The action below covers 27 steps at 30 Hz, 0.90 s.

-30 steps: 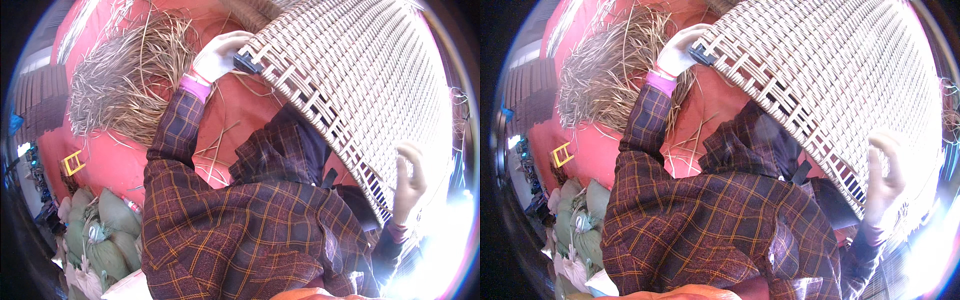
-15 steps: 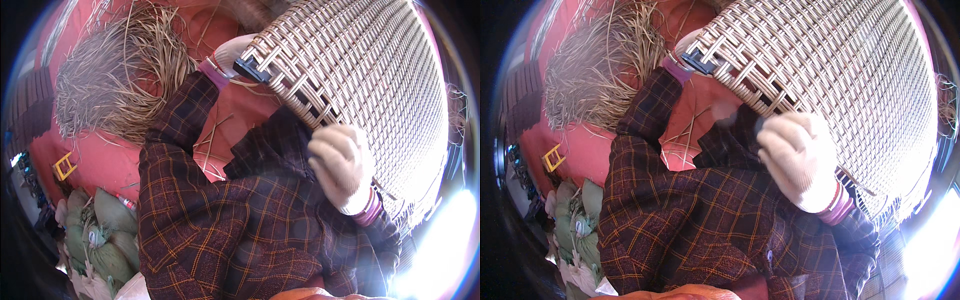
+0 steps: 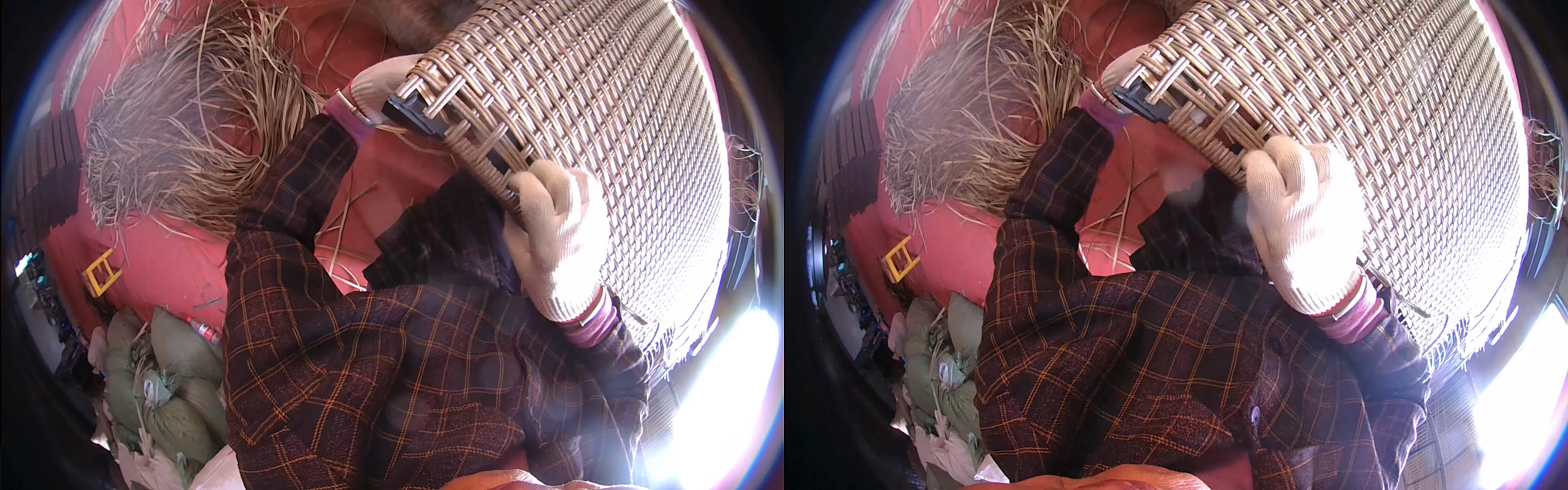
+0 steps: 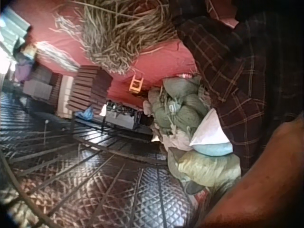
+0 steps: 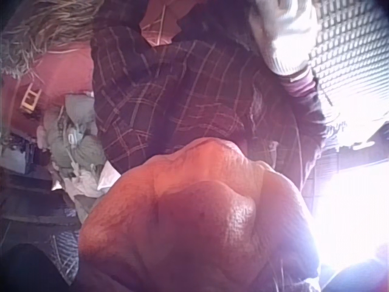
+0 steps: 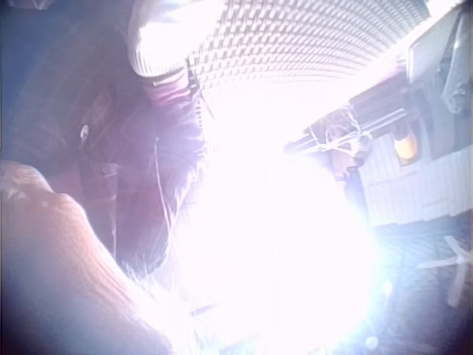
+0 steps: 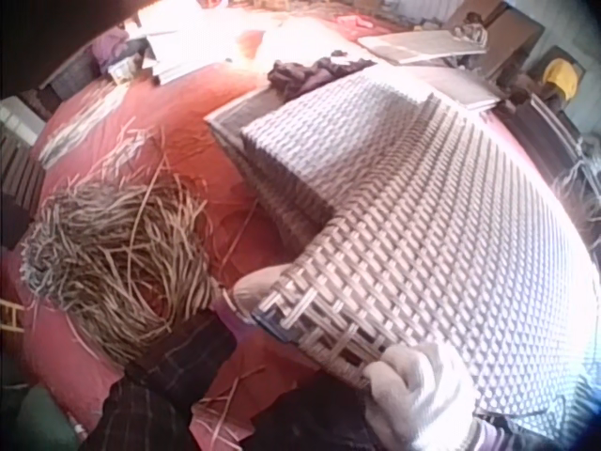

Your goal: The person weaves a flat mat by hand, threading flexible strips through a pre-woven grid and tightening the weave. They repeatedly pull strips through openings and adjust tension to maintain a uniform pattern.

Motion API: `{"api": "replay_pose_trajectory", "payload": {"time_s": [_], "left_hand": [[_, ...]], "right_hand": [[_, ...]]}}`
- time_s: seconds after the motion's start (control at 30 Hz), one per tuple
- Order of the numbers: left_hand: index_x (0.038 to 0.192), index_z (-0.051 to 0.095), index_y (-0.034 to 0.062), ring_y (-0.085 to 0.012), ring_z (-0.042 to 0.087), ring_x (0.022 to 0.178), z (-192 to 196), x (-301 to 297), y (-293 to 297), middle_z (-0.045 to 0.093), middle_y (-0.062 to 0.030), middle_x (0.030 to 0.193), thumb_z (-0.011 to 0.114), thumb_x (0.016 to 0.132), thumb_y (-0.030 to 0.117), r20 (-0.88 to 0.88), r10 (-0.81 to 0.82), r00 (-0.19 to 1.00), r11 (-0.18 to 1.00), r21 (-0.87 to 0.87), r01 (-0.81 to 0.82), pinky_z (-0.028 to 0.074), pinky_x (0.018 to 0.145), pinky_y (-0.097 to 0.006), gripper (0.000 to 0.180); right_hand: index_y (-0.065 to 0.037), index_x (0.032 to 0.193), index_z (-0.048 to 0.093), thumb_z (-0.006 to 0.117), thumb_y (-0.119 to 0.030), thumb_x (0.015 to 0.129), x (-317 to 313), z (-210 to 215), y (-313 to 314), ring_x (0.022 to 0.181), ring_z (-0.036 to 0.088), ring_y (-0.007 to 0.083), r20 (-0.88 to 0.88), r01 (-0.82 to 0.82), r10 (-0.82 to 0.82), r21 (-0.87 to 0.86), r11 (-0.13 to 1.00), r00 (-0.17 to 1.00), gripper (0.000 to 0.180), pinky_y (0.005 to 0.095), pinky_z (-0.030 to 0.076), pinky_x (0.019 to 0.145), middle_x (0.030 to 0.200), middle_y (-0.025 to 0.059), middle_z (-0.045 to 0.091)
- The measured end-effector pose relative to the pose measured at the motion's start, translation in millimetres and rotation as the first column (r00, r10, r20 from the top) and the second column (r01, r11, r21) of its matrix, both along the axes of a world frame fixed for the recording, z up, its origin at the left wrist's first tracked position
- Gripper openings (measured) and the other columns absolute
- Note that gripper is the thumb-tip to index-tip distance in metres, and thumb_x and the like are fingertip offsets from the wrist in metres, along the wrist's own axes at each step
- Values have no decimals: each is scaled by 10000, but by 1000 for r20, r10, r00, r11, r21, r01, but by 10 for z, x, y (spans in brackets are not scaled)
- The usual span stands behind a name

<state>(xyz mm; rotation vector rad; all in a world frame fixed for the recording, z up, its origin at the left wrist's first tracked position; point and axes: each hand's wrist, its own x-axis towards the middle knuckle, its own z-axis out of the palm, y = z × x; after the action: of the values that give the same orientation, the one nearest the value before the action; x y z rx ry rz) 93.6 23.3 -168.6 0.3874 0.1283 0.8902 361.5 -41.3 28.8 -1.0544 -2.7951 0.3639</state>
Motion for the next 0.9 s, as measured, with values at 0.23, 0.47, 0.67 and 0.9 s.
{"api": "replay_pose_trajectory", "payload": {"time_s": [0.23, 0.47, 0.67, 0.9], "left_hand": [[1371, 599, -30, -150, 682, 1105, 25, -27, -111, 708, -92, 1274, 691, 996, 149, -71, -94, 993, 996, -3, 94, 567, 977, -313, 425], [1247, 688, -44, -109, 700, 993, 125, -79, -168, 749, -76, 1146, 634, 1012, 169, -386, -33, 922, 996, 65, 62, 574, 887, -271, 322], [1244, 691, -44, -95, 682, 830, 396, -171, -187, 737, -49, 1004, 597, 1035, 213, -556, 29, 830, 996, 89, 25, 553, 721, -256, 344], [1138, 702, -65, -115, 623, 731, 662, -678, -60, 722, -43, 946, 652, 946, 36, -784, -107, 612, 939, 122, 321, 472, 595, -285, 222]], "right_hand": [[-48, 1119, 647, 803, 39, 587, 28, 72, -46, 976, 620, 350, -51, -60, 56, -70, 996, 997, 561, 460, 502, 843, 1100, 114, 640], [-73, 1137, 645, 841, 36, 605, 69, -14, -57, 965, 621, 342, -88, -68, 66, -20, 998, 994, 577, 453, 503, 831, 1092, 105, 640], [-82, 1153, 653, 814, 19, 605, 80, -53, -31, 911, 627, 304, -119, -129, 132, 34, 991, 984, 580, 441, 497, 769, 1091, 92, 622], [-84, 1128, 653, 808, 26, 607, 42, -40, -10, 934, 621, 311, -120, -91, 93, 20, 996, 988, 555, 435, 497, 794, 1075, 89, 627]]}}
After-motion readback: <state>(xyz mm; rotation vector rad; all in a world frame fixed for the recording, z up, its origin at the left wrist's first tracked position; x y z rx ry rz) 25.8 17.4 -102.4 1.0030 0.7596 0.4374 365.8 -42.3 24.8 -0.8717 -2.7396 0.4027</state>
